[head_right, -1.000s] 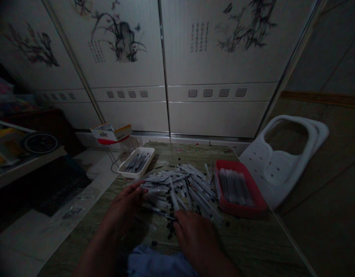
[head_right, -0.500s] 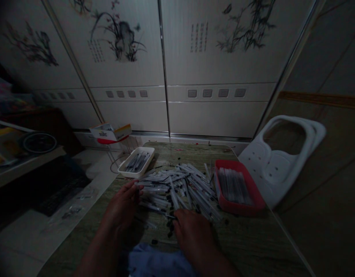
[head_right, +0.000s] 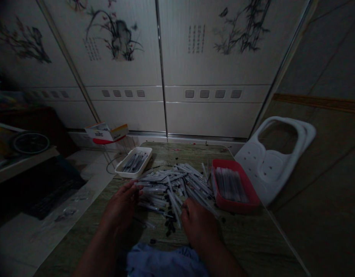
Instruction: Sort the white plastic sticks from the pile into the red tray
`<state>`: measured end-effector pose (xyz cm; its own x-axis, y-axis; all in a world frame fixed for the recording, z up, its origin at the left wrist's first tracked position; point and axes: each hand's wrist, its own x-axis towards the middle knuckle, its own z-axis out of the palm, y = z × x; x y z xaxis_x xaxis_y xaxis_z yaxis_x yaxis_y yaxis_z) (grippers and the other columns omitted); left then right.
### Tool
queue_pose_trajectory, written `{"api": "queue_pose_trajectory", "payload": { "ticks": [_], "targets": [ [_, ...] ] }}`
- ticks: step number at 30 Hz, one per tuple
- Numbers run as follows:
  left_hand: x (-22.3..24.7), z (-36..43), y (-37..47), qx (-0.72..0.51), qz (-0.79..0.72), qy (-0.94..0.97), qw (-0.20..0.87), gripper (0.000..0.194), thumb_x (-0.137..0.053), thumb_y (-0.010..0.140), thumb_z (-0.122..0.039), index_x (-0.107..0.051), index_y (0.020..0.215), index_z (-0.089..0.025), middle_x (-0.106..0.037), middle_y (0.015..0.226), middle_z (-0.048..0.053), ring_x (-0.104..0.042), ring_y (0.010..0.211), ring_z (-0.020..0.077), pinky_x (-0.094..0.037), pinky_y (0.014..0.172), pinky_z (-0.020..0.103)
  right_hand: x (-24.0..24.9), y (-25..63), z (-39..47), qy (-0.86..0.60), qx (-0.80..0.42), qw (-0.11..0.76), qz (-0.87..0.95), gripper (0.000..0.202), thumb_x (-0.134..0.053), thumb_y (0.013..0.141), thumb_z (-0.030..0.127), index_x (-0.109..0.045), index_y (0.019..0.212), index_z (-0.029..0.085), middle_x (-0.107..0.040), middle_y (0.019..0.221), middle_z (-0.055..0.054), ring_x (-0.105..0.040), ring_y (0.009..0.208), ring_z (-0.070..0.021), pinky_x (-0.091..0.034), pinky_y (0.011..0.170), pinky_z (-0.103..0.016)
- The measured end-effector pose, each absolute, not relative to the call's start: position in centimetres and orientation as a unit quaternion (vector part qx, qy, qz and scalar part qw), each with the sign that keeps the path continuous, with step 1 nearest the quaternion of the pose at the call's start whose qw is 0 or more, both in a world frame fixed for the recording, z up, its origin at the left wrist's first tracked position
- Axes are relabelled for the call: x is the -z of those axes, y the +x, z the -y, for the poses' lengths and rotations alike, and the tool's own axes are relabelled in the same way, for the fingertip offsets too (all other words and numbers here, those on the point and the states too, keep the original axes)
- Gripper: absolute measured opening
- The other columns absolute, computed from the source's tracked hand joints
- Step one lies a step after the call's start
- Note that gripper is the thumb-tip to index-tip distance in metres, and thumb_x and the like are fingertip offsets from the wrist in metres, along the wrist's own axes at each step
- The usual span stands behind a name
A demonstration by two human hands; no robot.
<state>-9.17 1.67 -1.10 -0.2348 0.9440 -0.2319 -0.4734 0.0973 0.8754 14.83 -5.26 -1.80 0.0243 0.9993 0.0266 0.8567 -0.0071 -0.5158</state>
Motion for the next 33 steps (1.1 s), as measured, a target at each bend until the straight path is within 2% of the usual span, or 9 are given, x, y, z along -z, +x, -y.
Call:
{"api": "queue_pose_trajectory", "payload": {
  "ticks": [5,12,18,20,26,33],
  "targets": [
    [0.9,-1.6,-9.1,-0.627,-0.479,0.233,0.568,0.028,-0.071,0.078,-0.011,-0.067,0.105,-0.018,-0.074,0.088,0.004,-0.069,0.072,0.0113,-0.055,0.068,0.021,2.3,15.4,5.0,-0.694,-0.171,0.22,0.664,0.015,-0.048,0.093,0.025,-0.063,0.094,0.025,-0.068,0.081,-0.001,-0.064,0.075,-0.0179,-0.033,0.063,-0.026],
    [1.0,-1.6,-9.0,-0.621,-0.478,0.241,0.572,0.026,-0.072,0.079,-0.011,-0.068,0.103,-0.017,-0.074,0.087,0.004,-0.069,0.075,0.0116,-0.055,0.07,0.02,2.1,16.5,5.0,-0.703,-0.177,0.292,0.624,0.021,-0.046,0.094,0.03,-0.064,0.103,0.024,-0.072,0.092,-0.004,-0.067,0.084,-0.0194,-0.042,0.07,-0.026],
    [0.7,-1.5,-9.0,-0.605,-0.496,0.239,0.576,0.027,-0.07,0.081,-0.013,-0.066,0.107,-0.018,-0.074,0.088,0.004,-0.069,0.07,0.0114,-0.054,0.064,0.019,2.9,18.9,4.0,-0.72,-0.211,0.353,0.559,0.025,-0.045,0.091,0.035,-0.063,0.102,0.022,-0.068,0.077,-0.002,-0.064,0.066,-0.0195,-0.043,0.059,-0.028],
    [0.6,-1.5,-9.0,-0.603,-0.497,0.236,0.578,0.027,-0.069,0.081,-0.013,-0.067,0.108,-0.018,-0.075,0.088,0.005,-0.069,0.071,0.0119,-0.055,0.065,0.02,3.2,19.7,3.7,-0.713,-0.222,0.368,0.553,0.027,-0.044,0.09,0.036,-0.063,0.101,0.02,-0.068,0.078,-0.003,-0.064,0.066,-0.0202,-0.043,0.058,-0.028],
    [0.6,-1.6,-8.9,-0.61,-0.489,0.242,0.575,0.026,-0.071,0.08,-0.014,-0.067,0.105,-0.017,-0.074,0.086,0.005,-0.069,0.072,0.0119,-0.055,0.066,0.019,3.0,20.4,3.7,-0.702,-0.235,0.353,0.572,0.021,-0.047,0.086,0.033,-0.063,0.09,0.02,-0.067,0.077,-0.003,-0.065,0.07,-0.0205,-0.043,0.061,-0.028],
    [1.0,-1.7,-9.1,-0.596,-0.499,0.254,0.575,0.031,-0.074,0.078,-0.018,-0.067,0.108,-0.017,-0.074,0.087,0.006,-0.069,0.07,0.0128,-0.053,0.061,0.02,3.3,20.6,3.8,-0.7,-0.249,0.325,0.585,0.017,-0.047,0.085,0.031,-0.061,0.089,0.021,-0.067,0.074,-0.001,-0.065,0.071,-0.02,-0.041,0.061,-0.027]
  ]
}}
